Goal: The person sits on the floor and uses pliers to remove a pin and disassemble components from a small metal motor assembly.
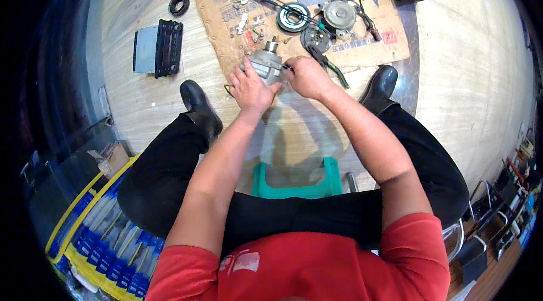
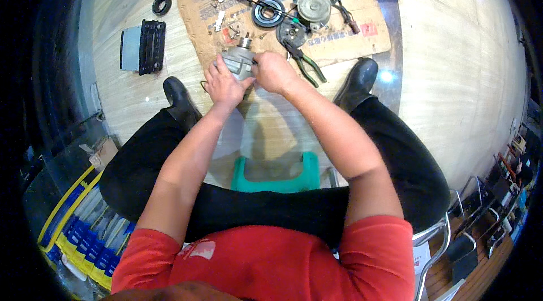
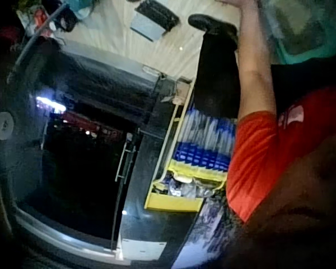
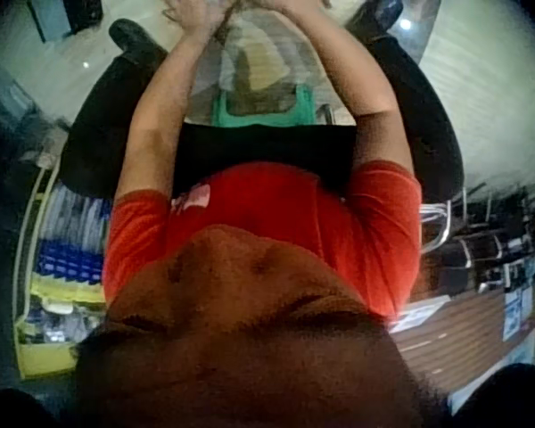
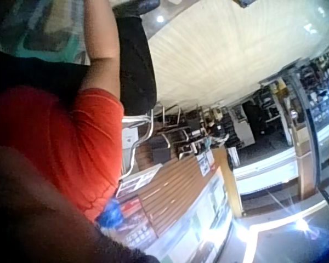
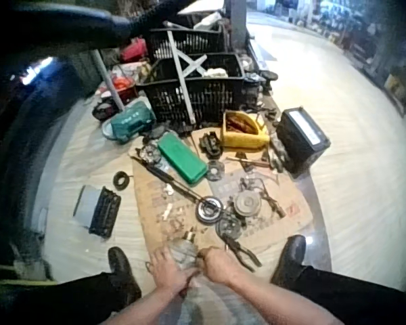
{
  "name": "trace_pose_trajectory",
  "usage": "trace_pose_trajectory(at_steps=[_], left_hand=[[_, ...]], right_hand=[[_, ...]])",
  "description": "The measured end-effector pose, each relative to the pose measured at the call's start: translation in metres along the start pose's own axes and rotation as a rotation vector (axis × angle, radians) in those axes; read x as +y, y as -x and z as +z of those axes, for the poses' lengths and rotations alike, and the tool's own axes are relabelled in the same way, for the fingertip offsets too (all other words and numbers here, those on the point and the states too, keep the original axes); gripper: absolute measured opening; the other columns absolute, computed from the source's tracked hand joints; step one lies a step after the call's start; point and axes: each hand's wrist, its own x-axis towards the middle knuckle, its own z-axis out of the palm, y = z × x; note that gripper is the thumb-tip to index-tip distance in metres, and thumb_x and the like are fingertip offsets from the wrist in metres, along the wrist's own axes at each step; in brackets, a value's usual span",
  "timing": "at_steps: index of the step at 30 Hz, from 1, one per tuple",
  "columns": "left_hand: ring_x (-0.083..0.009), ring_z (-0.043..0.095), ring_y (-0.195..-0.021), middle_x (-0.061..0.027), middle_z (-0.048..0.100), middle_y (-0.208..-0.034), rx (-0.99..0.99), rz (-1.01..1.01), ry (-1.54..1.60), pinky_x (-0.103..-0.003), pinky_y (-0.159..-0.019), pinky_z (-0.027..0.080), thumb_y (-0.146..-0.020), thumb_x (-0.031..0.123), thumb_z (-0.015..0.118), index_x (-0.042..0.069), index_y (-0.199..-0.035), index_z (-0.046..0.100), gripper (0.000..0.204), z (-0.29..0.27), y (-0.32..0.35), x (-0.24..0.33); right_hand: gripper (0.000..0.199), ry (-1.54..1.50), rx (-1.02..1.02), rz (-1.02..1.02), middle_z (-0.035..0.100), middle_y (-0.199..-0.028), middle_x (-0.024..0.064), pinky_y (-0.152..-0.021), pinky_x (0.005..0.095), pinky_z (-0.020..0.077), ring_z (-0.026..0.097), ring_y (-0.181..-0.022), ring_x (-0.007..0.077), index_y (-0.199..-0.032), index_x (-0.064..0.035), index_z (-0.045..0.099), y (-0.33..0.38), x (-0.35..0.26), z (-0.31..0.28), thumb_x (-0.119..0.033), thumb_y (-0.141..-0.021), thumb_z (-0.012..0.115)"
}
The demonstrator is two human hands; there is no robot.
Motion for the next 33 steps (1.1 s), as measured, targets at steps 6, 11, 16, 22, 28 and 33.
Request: trace_pose_trajectory(at_steps=[6, 11, 16, 22, 28, 33], left_hand=[[-0.0375, 0.040, -0.133, -0.0189, 0.043, -0.142, 0.073, 0.029, 0.161, -0.053, -0.106, 0.034, -0.062, 0.042, 0.089, 0.010, -0.149, 0.029, 0.110, 0.007, 0.014, -0.006], [-0.0367, 0.053, -0.124, -0.0216, 0.051, -0.135, -0.136, 0.018, 0.247, -0.046, -0.102, 0.045, -0.058, 0.043, 0.090, 0.003, -0.141, 0.042, 0.104, -0.011, -0.015, -0.032], [-0.0391, 0.060, -0.114, -0.0240, 0.061, -0.120, -0.165, 0.023, 0.319, -0.043, -0.098, 0.049, -0.058, 0.043, 0.090, 0.004, -0.137, 0.045, 0.098, -0.005, -0.028, -0.027], [-0.0388, 0.058, -0.115, -0.0229, 0.057, -0.122, -0.209, 0.221, 0.086, -0.045, -0.097, 0.048, -0.058, 0.035, 0.090, 0.019, -0.148, 0.039, 0.105, -0.033, -0.030, 0.005], [-0.0388, 0.051, -0.122, -0.0206, 0.050, -0.130, -0.085, 0.312, 0.199, -0.046, -0.102, 0.045, -0.058, 0.031, 0.091, 0.015, -0.145, 0.040, 0.102, -0.003, -0.010, -0.044], [-0.0374, 0.050, -0.123, -0.0186, 0.048, -0.130, -0.086, 0.276, 0.214, -0.046, -0.103, 0.044, -0.060, 0.037, 0.091, 0.018, -0.145, 0.040, 0.100, 0.004, -0.020, -0.059]], right_hand=[[0.023, -0.168, 0.393, 0.080, 0.065, -0.093, 0.0286, -0.083, 0.0502, 0.0496, 0.063, -0.094, 0.0446, -0.094, 0.0020, 0.066, -0.004, 0.033, 0.055, -0.019, -0.091, 0.058], [0.024, -0.447, 0.304, 0.263, 0.063, -0.093, 0.0313, -0.084, 0.0523, 0.0480, 0.061, -0.095, 0.0466, -0.097, 0.0048, 0.059, -0.026, 0.058, 0.094, -0.019, -0.093, 0.055], [0.022, -0.162, 0.537, 0.151, 0.062, -0.089, 0.0304, -0.079, 0.0539, 0.0467, 0.060, -0.087, 0.0499, -0.093, 0.0057, 0.054, -0.031, 0.052, 0.112, -0.016, -0.097, 0.049], [0.015, -0.358, 0.565, 0.278, 0.064, -0.086, 0.0221, -0.074, 0.0462, 0.0502, 0.065, -0.081, 0.0362, -0.099, 0.0018, 0.054, -0.011, 0.082, 0.157, -0.013, -0.097, 0.051], [0.020, -0.453, 0.420, 0.176, 0.061, -0.093, 0.0247, -0.082, 0.0505, 0.0465, 0.059, -0.092, 0.0431, -0.102, 0.0003, 0.061, 0.012, 0.100, 0.128, -0.018, -0.094, 0.058], [0.035, -0.002, 0.494, -0.028, 0.063, -0.090, 0.0251, -0.083, 0.0479, 0.0492, 0.060, -0.088, 0.0427, -0.118, -0.0005, 0.062, 0.016, 0.071, 0.066, -0.012, -0.085, 0.065]])
